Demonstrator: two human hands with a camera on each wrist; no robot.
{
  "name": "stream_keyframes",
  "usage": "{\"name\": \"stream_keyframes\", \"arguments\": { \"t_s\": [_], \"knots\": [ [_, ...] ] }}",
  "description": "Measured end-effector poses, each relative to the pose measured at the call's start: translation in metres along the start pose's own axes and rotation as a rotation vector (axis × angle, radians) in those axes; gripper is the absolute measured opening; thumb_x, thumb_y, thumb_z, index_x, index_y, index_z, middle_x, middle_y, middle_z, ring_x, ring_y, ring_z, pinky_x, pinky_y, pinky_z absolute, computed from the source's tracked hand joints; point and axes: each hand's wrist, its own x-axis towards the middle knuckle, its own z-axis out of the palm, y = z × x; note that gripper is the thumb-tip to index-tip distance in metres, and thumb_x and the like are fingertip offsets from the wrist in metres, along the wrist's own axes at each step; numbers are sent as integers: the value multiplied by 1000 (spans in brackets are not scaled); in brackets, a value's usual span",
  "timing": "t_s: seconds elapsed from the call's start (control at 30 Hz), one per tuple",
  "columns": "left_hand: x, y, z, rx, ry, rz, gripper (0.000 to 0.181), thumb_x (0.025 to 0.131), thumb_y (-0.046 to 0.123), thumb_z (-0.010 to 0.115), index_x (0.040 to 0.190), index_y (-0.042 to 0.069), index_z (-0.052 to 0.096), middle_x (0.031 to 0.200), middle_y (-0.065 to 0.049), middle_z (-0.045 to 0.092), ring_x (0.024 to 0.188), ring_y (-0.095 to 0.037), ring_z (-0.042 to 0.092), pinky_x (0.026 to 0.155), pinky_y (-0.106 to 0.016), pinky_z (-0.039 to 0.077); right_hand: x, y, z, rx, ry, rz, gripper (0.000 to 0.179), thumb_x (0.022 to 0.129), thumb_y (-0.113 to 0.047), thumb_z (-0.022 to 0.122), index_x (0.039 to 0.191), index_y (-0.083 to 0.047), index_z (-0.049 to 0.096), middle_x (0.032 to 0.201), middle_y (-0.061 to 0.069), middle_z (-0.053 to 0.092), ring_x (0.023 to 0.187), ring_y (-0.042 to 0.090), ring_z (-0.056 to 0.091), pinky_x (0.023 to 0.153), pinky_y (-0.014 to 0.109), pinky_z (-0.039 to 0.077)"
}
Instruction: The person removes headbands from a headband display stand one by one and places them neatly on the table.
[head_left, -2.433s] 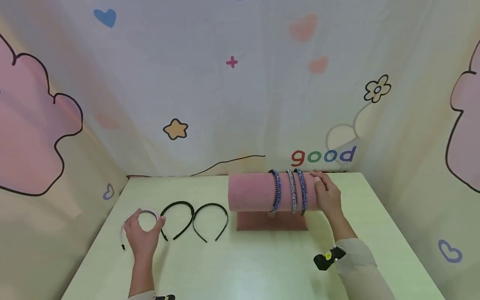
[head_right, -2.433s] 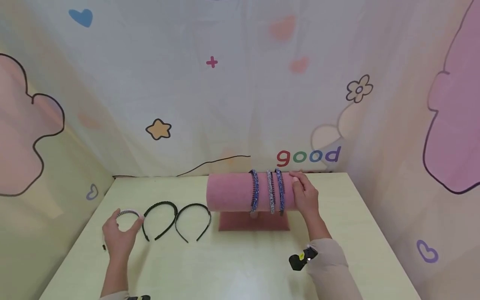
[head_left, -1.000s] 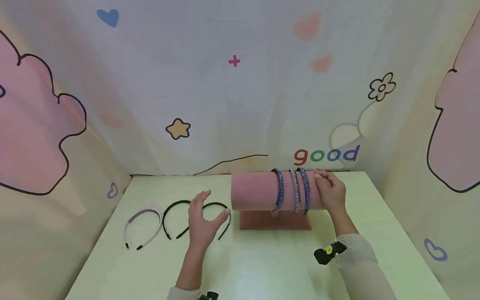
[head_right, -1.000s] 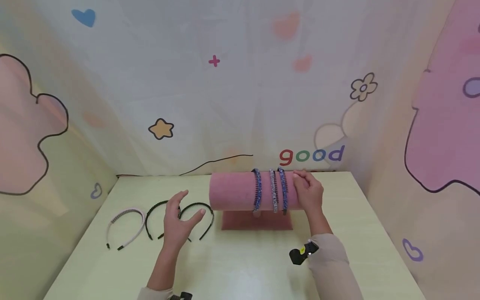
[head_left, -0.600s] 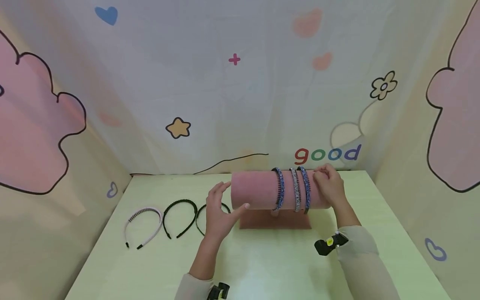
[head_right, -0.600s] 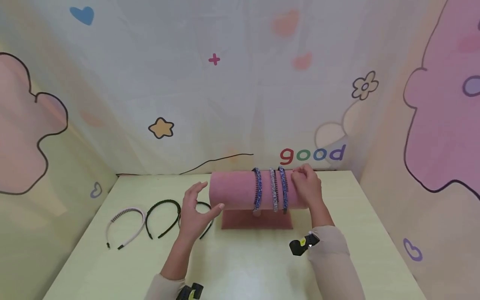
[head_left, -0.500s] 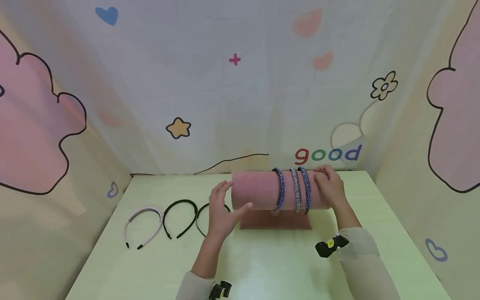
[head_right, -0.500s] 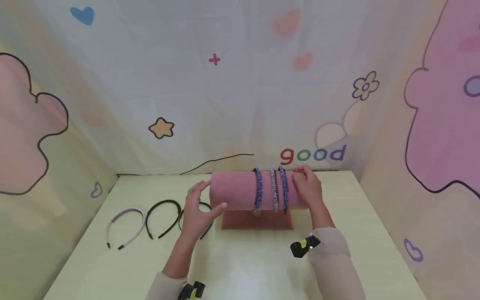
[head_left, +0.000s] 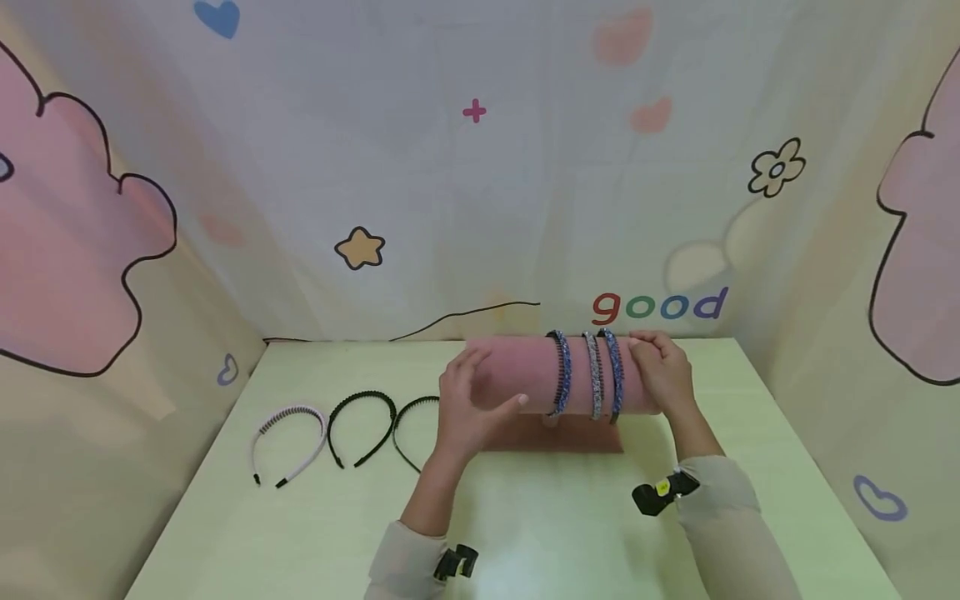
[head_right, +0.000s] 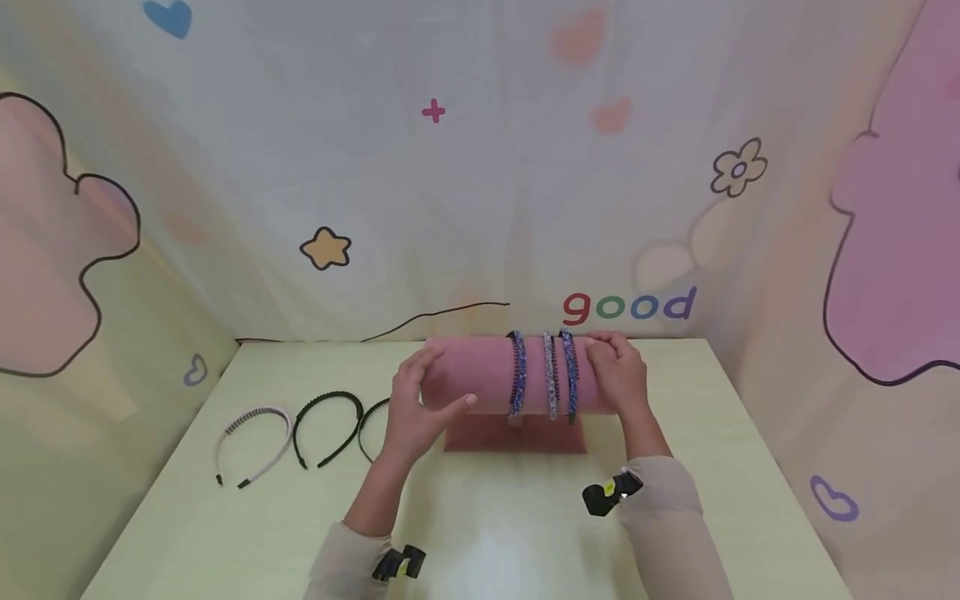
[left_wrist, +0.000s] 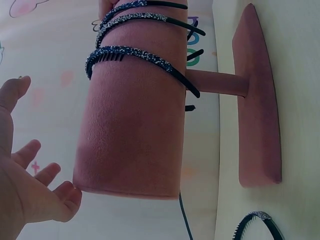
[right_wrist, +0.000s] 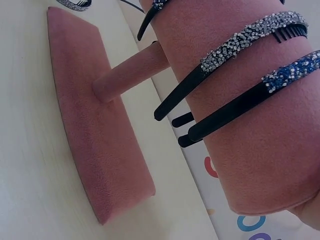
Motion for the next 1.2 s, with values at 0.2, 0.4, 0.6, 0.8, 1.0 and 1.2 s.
{"name": "stream_keyframes", "arguments": {
  "t_s": [0.2,0.4,0.6,0.8,1.0,1.2],
  "knots": [
    [5,2,5,32,-1,46,71,71,39,79,132,18,51,138,-2,39,126,-24,31,96,-54,31,0,1,1,4,21,1,42,90,-45,51,114,-13,62,119,13,58,100,31,51,83,44,37],
    [12,3,11,41,-13,146,68,70,35,80,129,13,53,130,2,46,119,-22,37,93,-51,34,-3,1,3,-10,36,6,40,91,-43,49,114,-13,63,116,13,60,97,30,53,81,44,39],
    [21,6,18,36,-54,210,68,70,31,81,129,10,53,131,-2,45,121,-18,37,96,-47,34,-6,0,2,-5,36,6,40,91,-43,49,113,-12,62,114,13,60,94,30,53,80,43,39],
    [30,10,23,81,-85,217,68,70,34,80,129,15,53,134,-6,44,124,-17,35,101,-45,29,-5,-1,1,-5,39,4,41,91,-44,48,114,-12,62,117,13,59,97,31,53,83,46,38],
    [38,13,26,158,-96,227,72,68,37,81,131,16,52,135,-3,44,125,-17,36,101,-42,31,-6,-2,0,6,42,-3,41,92,-43,48,113,-11,62,116,13,59,98,31,52,84,47,38],
    [43,16,30,208,-157,174,75,70,43,79,134,20,49,138,0,41,125,-17,36,97,-41,36,-8,0,1,6,50,0,39,91,-42,49,113,-12,62,116,13,59,98,31,52,84,47,38]
  ]
}}
